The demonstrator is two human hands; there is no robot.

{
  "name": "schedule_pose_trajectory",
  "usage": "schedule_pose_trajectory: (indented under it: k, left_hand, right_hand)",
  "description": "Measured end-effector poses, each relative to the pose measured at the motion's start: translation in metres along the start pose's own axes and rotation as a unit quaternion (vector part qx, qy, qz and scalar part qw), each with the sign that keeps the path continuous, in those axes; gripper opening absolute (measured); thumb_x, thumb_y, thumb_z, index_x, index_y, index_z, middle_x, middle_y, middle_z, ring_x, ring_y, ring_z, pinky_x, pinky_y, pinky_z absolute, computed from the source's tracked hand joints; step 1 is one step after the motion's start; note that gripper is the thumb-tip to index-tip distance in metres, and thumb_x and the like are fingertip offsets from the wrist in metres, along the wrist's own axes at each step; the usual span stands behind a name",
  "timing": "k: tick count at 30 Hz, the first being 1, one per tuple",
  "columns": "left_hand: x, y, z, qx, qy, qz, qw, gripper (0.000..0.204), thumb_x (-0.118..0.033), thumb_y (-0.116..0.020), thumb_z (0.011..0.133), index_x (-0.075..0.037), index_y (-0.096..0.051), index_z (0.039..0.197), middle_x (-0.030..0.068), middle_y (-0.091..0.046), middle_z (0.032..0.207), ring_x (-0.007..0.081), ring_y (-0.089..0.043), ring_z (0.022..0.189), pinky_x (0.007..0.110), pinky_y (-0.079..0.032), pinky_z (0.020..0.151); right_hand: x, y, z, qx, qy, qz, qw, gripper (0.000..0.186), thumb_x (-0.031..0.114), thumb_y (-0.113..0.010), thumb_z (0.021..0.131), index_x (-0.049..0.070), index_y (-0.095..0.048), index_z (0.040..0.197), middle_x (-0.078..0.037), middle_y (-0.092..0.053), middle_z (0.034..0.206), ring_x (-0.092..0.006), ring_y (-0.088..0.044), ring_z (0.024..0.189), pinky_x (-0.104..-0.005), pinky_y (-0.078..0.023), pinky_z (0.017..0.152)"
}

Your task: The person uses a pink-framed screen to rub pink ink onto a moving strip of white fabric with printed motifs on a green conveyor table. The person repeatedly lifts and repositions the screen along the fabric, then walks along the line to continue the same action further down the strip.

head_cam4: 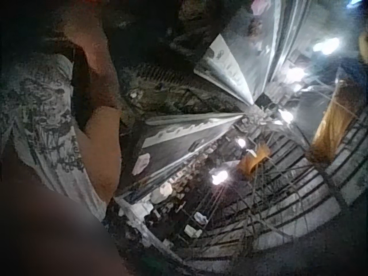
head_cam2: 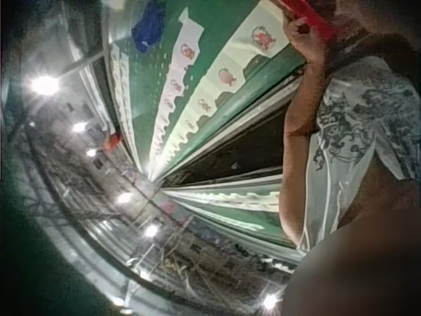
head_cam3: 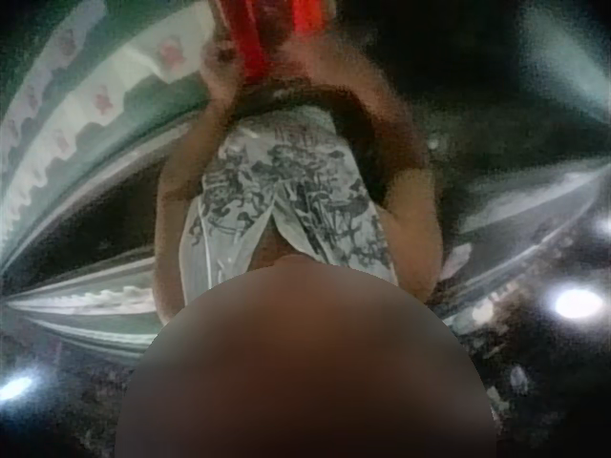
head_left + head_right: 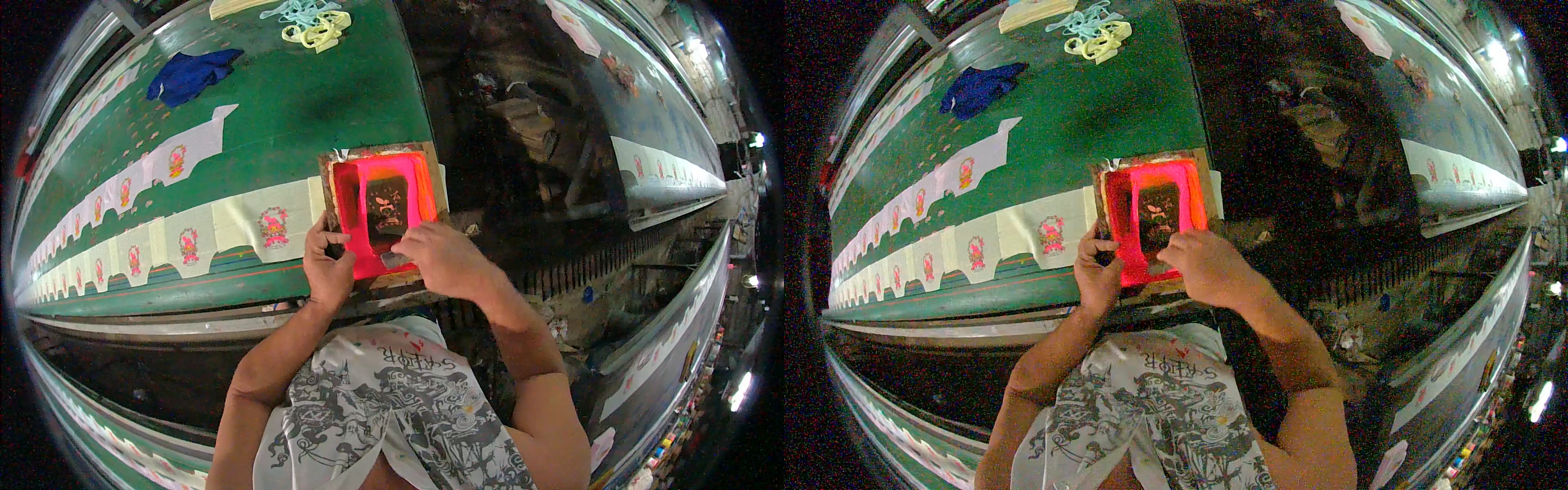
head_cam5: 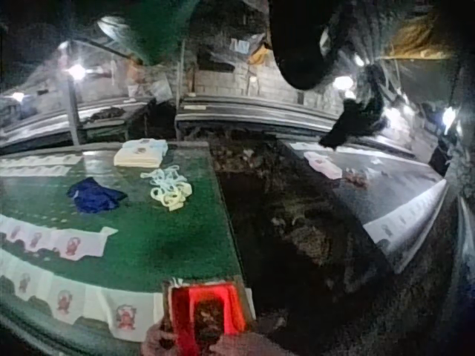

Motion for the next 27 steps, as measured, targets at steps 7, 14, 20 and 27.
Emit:
schedule_pose_trajectory:
  k: [7, 14, 20, 27]
  left_hand:
    - [0.006, -0.001, -0.002, -0.009, 0.056, -0.068, 0.996, 0.038, 0.02, -0.067, 0.076, -0.006, -0.072, 0.103, 0.0226, -0.054, 0.164, 0.0326, -0.055, 0.15, 0.04, -0.041, 0.124]
    - [0.003, 0.0, -0.002, -0.007, 0.025, -0.006, 1.0, 0.034, 0.02, -0.068, 0.077, -0.004, -0.072, 0.101, 0.0236, -0.054, 0.162, 0.0348, -0.054, 0.151, 0.041, -0.042, 0.123]
    - [-0.002, 0.002, -0.001, 0.0, 0.016, 0.018, 1.0, 0.03, 0.016, -0.07, 0.08, -0.003, -0.073, 0.103, 0.0245, -0.052, 0.163, 0.0356, -0.053, 0.153, 0.041, -0.041, 0.124]
    - [-0.001, 0.005, -0.003, 0.006, 0.033, 0.003, 0.999, 0.03, 0.012, -0.073, 0.082, -0.004, -0.074, 0.107, 0.0251, -0.052, 0.164, 0.0347, -0.053, 0.152, 0.039, -0.044, 0.121]
  right_hand:
    - [-0.05, 0.019, 0.069, -0.102, -0.012, -0.017, 0.995, 0.035, 0.001, -0.064, 0.092, 0.001, -0.076, 0.125, -0.018, -0.074, 0.121, -0.0401, -0.067, 0.122, -0.0505, -0.054, 0.107]
    - [-0.044, -0.015, 0.061, -0.167, 0.012, -0.081, 0.983, 0.041, 0.004, -0.067, 0.087, 0.004, -0.076, 0.127, -0.013, -0.071, 0.123, -0.0362, -0.067, 0.117, -0.0496, -0.055, 0.104]
    - [0.011, -0.042, 0.004, -0.145, 0.02, -0.092, 0.985, 0.044, 0.006, -0.071, 0.084, 0.007, -0.074, 0.128, -0.009, -0.067, 0.125, -0.0338, -0.067, 0.113, -0.05, -0.054, 0.103]
    - [-0.006, -0.004, 0.002, -0.015, 0.033, 0.024, 0.999, 0.04, -0.001, -0.064, 0.086, 0.002, -0.075, 0.124, -0.015, -0.074, 0.119, -0.0365, -0.068, 0.119, -0.0493, -0.054, 0.104]
Point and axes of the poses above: each hand's wrist, its own z-axis towards the middle knuckle, its own y-axis out of the back of the hand, x = y × z, the point moved 1 cm from there along z, towards the middle knuckle
